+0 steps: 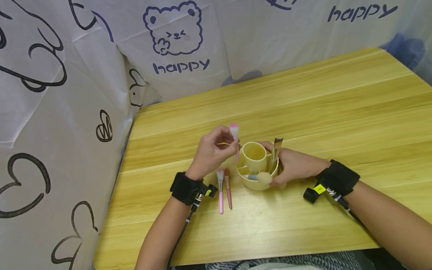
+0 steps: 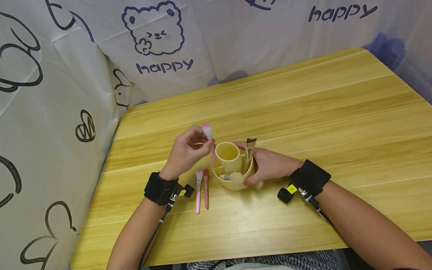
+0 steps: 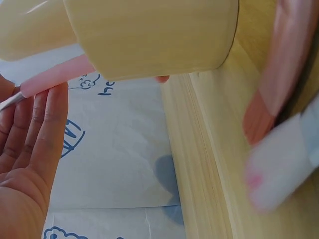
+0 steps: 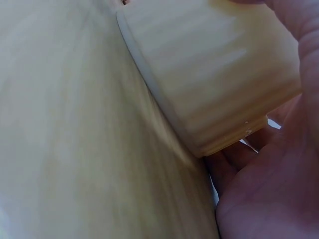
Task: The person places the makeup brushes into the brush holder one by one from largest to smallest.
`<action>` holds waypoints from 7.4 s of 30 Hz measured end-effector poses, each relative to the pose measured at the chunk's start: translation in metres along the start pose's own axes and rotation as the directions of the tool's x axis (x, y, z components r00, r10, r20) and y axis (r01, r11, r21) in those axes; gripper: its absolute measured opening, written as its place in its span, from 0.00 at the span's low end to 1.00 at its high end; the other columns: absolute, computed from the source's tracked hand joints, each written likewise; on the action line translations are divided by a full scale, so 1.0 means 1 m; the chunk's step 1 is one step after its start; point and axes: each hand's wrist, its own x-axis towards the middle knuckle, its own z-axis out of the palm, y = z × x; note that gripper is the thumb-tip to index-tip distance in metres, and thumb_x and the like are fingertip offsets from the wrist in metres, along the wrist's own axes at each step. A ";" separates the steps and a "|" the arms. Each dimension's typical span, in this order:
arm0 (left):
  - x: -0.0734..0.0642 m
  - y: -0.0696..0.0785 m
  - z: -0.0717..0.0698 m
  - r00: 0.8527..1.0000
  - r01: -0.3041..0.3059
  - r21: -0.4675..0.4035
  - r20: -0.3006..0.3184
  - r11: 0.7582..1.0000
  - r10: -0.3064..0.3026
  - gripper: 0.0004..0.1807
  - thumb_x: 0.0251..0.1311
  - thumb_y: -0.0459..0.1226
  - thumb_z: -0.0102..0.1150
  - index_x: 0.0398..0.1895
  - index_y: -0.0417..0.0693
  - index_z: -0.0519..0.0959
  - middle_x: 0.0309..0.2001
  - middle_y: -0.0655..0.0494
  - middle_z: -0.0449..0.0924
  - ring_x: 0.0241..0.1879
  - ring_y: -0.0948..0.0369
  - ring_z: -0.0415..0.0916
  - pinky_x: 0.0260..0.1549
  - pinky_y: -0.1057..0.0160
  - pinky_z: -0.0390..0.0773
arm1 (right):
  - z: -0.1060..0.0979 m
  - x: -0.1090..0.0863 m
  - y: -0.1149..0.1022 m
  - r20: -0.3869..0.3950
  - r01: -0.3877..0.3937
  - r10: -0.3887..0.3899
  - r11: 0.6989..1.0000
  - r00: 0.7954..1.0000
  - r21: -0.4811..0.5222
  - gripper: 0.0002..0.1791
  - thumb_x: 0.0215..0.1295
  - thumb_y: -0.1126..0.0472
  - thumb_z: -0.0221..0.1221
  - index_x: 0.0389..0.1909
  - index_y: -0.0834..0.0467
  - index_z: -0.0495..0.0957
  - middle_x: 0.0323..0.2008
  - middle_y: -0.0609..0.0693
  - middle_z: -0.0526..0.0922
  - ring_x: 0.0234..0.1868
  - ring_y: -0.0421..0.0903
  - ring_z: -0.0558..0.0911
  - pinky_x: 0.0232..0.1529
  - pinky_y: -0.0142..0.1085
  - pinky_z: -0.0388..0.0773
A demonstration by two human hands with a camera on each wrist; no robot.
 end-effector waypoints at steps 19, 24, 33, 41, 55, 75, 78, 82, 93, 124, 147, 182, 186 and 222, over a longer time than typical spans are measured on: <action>0.000 0.000 -0.007 0.967 0.068 -0.006 0.247 0.998 -0.065 0.09 0.64 0.26 0.66 0.46 0.39 0.81 0.48 0.43 0.84 0.52 0.50 0.86 0.55 0.63 0.88 | 0.001 0.000 0.000 0.001 -0.016 0.016 1.000 1.000 0.004 0.61 0.51 0.55 0.77 0.81 0.46 0.49 0.69 0.46 0.76 0.66 0.43 0.76 0.69 0.24 0.68; 0.000 0.001 -0.014 0.918 0.104 0.106 0.372 0.989 -0.137 0.10 0.65 0.29 0.67 0.48 0.38 0.81 0.50 0.43 0.83 0.56 0.51 0.83 0.63 0.63 0.83 | 0.001 -0.001 -0.001 -0.004 -0.020 0.020 1.000 1.000 0.004 0.61 0.51 0.55 0.77 0.82 0.48 0.49 0.70 0.47 0.75 0.67 0.44 0.75 0.69 0.24 0.68; 0.001 0.001 -0.023 0.904 0.068 0.239 0.395 0.969 -0.161 0.11 0.68 0.26 0.62 0.50 0.42 0.82 0.51 0.49 0.85 0.56 0.55 0.84 0.63 0.62 0.83 | 0.001 0.000 0.000 -0.009 -0.016 0.016 1.000 1.000 -0.020 0.60 0.50 0.55 0.77 0.81 0.46 0.50 0.68 0.45 0.77 0.64 0.43 0.77 0.68 0.25 0.70; 0.000 0.005 -0.032 0.898 0.076 0.339 0.385 0.938 -0.212 0.12 0.68 0.37 0.66 0.51 0.42 0.83 0.50 0.49 0.86 0.54 0.57 0.84 0.61 0.61 0.84 | 0.002 0.001 0.001 -0.021 -0.017 0.016 0.999 1.000 -0.051 0.61 0.49 0.54 0.78 0.81 0.44 0.51 0.68 0.43 0.77 0.65 0.43 0.76 0.69 0.27 0.69; 0.000 0.000 -0.036 0.827 0.112 0.482 0.440 0.869 -0.351 0.07 0.67 0.44 0.68 0.36 0.51 0.83 0.33 0.60 0.85 0.30 0.65 0.78 0.30 0.69 0.79 | 0.001 0.000 -0.001 -0.021 -0.025 0.024 0.998 0.999 -0.052 0.61 0.49 0.54 0.77 0.80 0.43 0.51 0.66 0.43 0.78 0.65 0.42 0.76 0.69 0.29 0.69; -0.006 -0.005 -0.033 0.590 0.220 0.690 0.469 0.690 -0.657 0.14 0.58 0.49 0.73 0.22 0.54 0.84 0.20 0.65 0.73 0.23 0.66 0.66 0.22 0.69 0.65 | 0.002 0.000 0.001 -0.018 -0.022 0.021 0.999 1.000 -0.048 0.60 0.49 0.54 0.78 0.80 0.41 0.50 0.66 0.42 0.78 0.65 0.43 0.76 0.70 0.32 0.70; -0.007 -0.007 -0.030 0.572 0.246 0.699 0.455 0.672 -0.682 0.16 0.58 0.49 0.73 0.20 0.51 0.84 0.17 0.64 0.71 0.20 0.66 0.65 0.20 0.69 0.64 | 0.002 0.000 0.001 -0.014 -0.020 0.019 0.999 1.000 -0.033 0.61 0.50 0.54 0.78 0.80 0.42 0.50 0.67 0.43 0.77 0.66 0.44 0.75 0.71 0.32 0.70; -0.007 -0.008 -0.030 0.566 0.291 0.693 0.431 0.659 -0.703 0.13 0.58 0.47 0.74 0.22 0.51 0.86 0.18 0.62 0.75 0.20 0.66 0.67 0.19 0.70 0.67 | 0.003 0.000 0.002 -0.010 -0.020 0.019 1.000 1.000 -0.016 0.61 0.51 0.55 0.77 0.81 0.43 0.49 0.69 0.44 0.75 0.68 0.45 0.75 0.72 0.37 0.70; -0.006 -0.012 -0.036 0.629 0.233 0.708 0.413 0.667 -0.658 0.05 0.64 0.38 0.64 0.30 0.50 0.84 0.24 0.60 0.76 0.20 0.65 0.66 0.21 0.70 0.67 | 0.002 -0.001 0.002 -0.011 -0.022 0.021 0.999 1.000 -0.035 0.60 0.51 0.53 0.77 0.80 0.43 0.50 0.67 0.42 0.77 0.66 0.43 0.75 0.72 0.33 0.68; -0.002 -0.012 -0.039 0.887 0.186 0.491 0.288 0.851 -0.361 0.08 0.63 0.35 0.62 0.45 0.49 0.80 0.41 0.56 0.87 0.40 0.61 0.84 0.40 0.64 0.84 | 0.001 0.001 0.002 -0.029 -0.003 0.003 1.000 1.000 -0.005 0.61 0.50 0.53 0.77 0.81 0.46 0.49 0.70 0.44 0.73 0.69 0.45 0.74 0.74 0.45 0.69; -0.001 -0.007 -0.031 0.960 0.101 0.391 0.204 0.915 -0.194 0.10 0.61 0.32 0.60 0.44 0.48 0.81 0.41 0.54 0.89 0.45 0.60 0.88 0.43 0.66 0.89 | 0.003 0.005 -0.003 -0.045 0.000 0.005 0.995 0.999 0.101 0.63 0.48 0.53 0.80 0.81 0.38 0.49 0.70 0.40 0.73 0.70 0.44 0.74 0.75 0.48 0.68; -0.001 -0.003 -0.027 0.968 0.069 0.329 0.205 0.942 -0.142 0.10 0.64 0.31 0.59 0.47 0.46 0.81 0.45 0.51 0.87 0.47 0.57 0.87 0.47 0.67 0.89 | 0.003 0.002 0.000 -0.048 -0.029 0.033 0.997 0.998 0.068 0.66 0.51 0.51 0.79 0.83 0.45 0.44 0.72 0.45 0.72 0.72 0.51 0.71 0.78 0.63 0.57; -0.001 -0.003 -0.026 0.971 0.058 0.327 0.202 0.943 -0.129 0.10 0.64 0.30 0.59 0.48 0.45 0.81 0.44 0.50 0.88 0.46 0.56 0.88 0.47 0.66 0.89 | 0.003 0.002 0.001 -0.040 -0.025 0.028 0.997 0.999 0.072 0.65 0.53 0.52 0.79 0.83 0.44 0.43 0.73 0.46 0.71 0.72 0.51 0.71 0.77 0.61 0.60; -0.001 0.001 -0.022 0.988 -0.038 0.246 0.153 0.968 0.000 0.10 0.65 0.28 0.58 0.49 0.42 0.80 0.42 0.46 0.88 0.44 0.54 0.88 0.48 0.59 0.90 | 0.002 0.004 0.001 -0.038 0.014 -0.011 0.995 0.999 0.103 0.62 0.53 0.52 0.79 0.80 0.30 0.47 0.71 0.39 0.70 0.69 0.45 0.74 0.70 0.37 0.73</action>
